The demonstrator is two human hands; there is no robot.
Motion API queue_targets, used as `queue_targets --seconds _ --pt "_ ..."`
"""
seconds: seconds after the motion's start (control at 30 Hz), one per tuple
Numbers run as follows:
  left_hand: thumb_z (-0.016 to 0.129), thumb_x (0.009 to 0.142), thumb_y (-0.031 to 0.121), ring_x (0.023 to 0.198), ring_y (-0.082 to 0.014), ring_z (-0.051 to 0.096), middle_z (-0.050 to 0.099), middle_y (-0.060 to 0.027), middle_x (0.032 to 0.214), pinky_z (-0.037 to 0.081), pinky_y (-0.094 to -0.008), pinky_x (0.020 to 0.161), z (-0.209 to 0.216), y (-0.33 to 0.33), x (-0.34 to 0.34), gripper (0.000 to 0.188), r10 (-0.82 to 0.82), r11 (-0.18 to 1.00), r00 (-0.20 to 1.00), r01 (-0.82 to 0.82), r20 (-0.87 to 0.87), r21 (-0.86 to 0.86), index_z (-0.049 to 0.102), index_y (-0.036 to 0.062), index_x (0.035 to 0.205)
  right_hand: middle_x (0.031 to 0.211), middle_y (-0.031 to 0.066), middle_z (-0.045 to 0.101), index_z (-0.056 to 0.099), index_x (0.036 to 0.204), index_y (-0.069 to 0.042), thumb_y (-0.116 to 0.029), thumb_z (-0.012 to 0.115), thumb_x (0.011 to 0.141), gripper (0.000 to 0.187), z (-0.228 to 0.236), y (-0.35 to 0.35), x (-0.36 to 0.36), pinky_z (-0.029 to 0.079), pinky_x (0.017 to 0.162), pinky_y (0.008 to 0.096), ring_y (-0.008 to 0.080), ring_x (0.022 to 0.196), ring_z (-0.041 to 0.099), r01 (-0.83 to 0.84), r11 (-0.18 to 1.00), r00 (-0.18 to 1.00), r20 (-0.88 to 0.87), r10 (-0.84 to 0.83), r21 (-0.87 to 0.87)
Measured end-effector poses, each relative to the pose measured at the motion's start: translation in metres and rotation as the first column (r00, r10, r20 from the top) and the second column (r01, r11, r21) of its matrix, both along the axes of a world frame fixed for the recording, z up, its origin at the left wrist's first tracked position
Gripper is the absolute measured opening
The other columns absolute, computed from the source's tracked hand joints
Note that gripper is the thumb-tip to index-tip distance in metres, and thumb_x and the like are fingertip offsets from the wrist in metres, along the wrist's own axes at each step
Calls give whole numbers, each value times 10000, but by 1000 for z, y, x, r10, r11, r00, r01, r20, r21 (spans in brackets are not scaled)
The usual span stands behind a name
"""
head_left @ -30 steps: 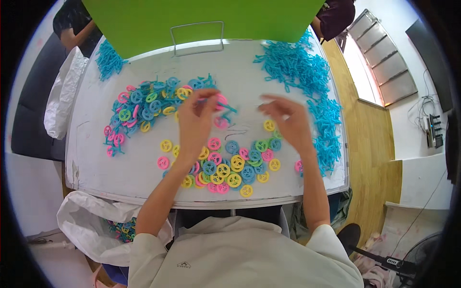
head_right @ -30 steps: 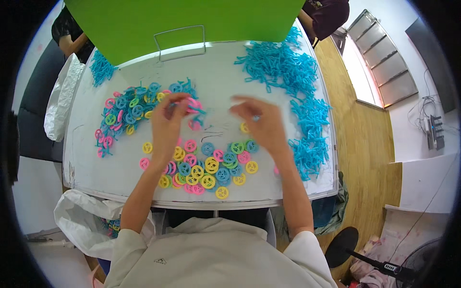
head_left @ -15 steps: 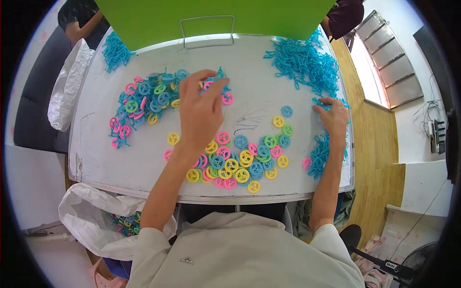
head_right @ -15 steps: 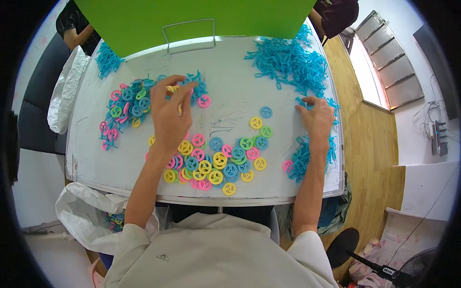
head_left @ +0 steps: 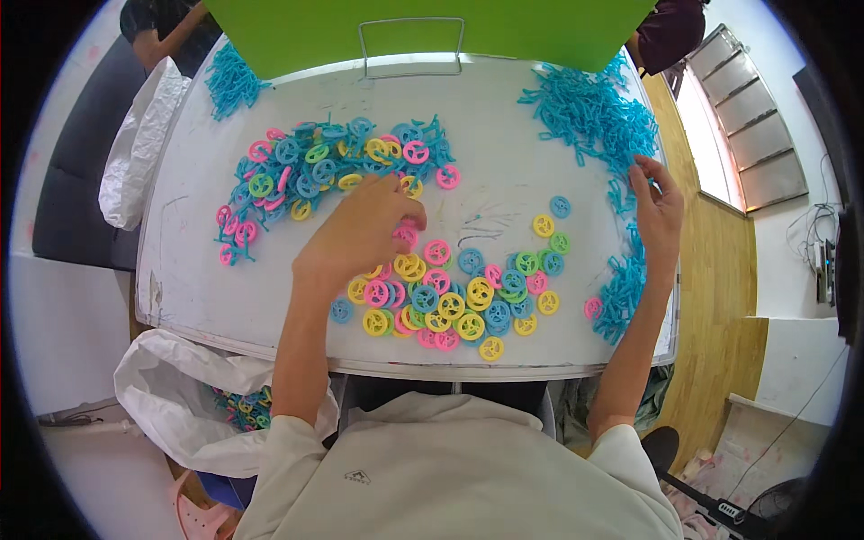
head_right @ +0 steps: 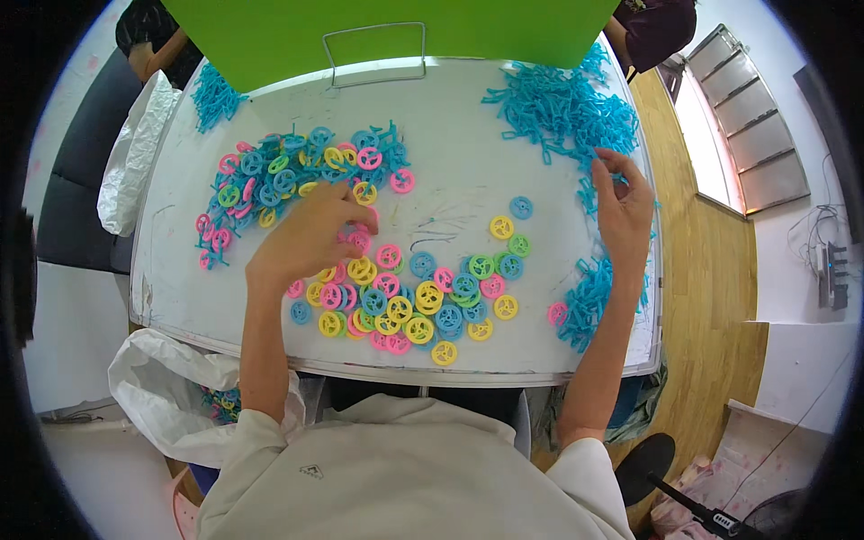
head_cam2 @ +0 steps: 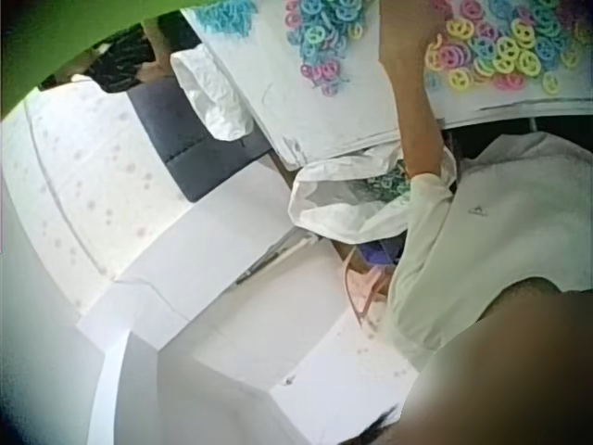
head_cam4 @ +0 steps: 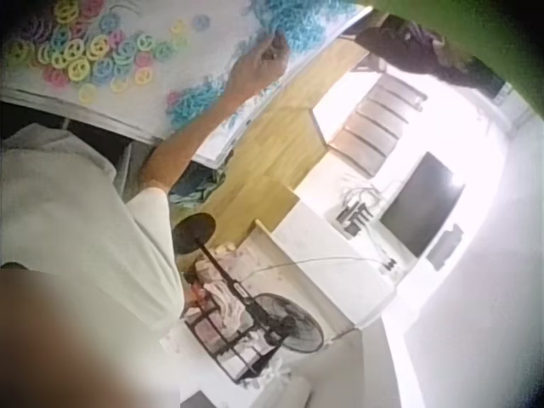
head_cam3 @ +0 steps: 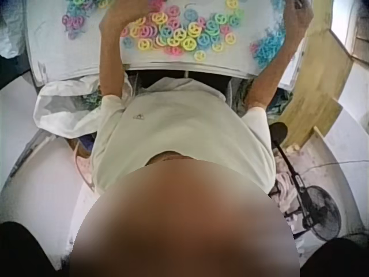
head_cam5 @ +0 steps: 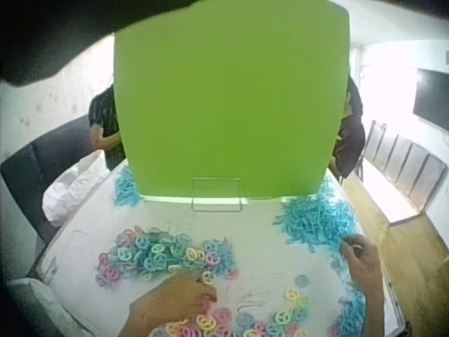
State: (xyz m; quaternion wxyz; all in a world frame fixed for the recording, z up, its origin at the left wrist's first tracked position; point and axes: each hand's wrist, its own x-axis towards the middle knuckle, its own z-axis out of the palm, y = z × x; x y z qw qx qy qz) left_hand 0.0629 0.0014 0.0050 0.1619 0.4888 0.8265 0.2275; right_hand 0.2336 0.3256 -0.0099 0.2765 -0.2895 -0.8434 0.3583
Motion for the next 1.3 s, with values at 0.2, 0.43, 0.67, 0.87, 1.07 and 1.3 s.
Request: queue_targets --seconds 0.2,0.43,0.67,0.87,1.07,1.3 --pt "731 648 16 924 -279 546 574 -110 879 451 -354 804 -22 10 -11 207 61 996 996 -57 -62 71 632 47 828 899 24 608 601 1119 4 -114 637 887 263 -2 -46 -23 468 665 216 71 729 559 -293 864 945 -264 195 -409" --pt "689 827 114 706 -121 622 637 -59 737 489 -250 589 -6 34 -2 149 154 764 750 -503 643 403 624 7 907 901 42 673 677 996 -20 7 743 747 259 -3 -99 -35 470 682 208 84 770 589 -437 852 893 -248 374 -289" --pt "664 869 136 771 -110 623 633 -38 847 540 -252 659 -8 48 20 158 61 804 611 -498 789 323 625 12 958 905 50 685 696 916 -30 9 721 755 167 -7 -117 -32 467 710 239 109 831 613 -481 870 872 -159 462 -109" --pt "623 886 85 833 -150 649 607 -75 923 596 -290 710 -10 51 25 125 -14 804 466 -521 885 287 609 -22 949 894 52 679 694 896 -20 22 714 743 160 -8 -119 -33 465 712 243 118 832 615 -488 857 866 -213 452 -167" --pt "626 893 117 877 -146 625 588 -60 943 602 -314 739 -15 52 25 152 -11 824 522 -478 853 304 597 -10 971 877 55 675 691 894 -9 42 702 741 162 -5 -114 -33 475 696 248 121 801 620 -504 845 863 -148 483 -178" --pt "608 897 74 879 -134 615 586 -55 934 588 -310 764 -19 55 27 99 -19 788 480 -533 877 308 579 -6 950 863 52 676 696 899 -9 40 711 735 171 -4 -112 -32 475 692 243 112 779 615 -535 829 844 -142 517 -160"
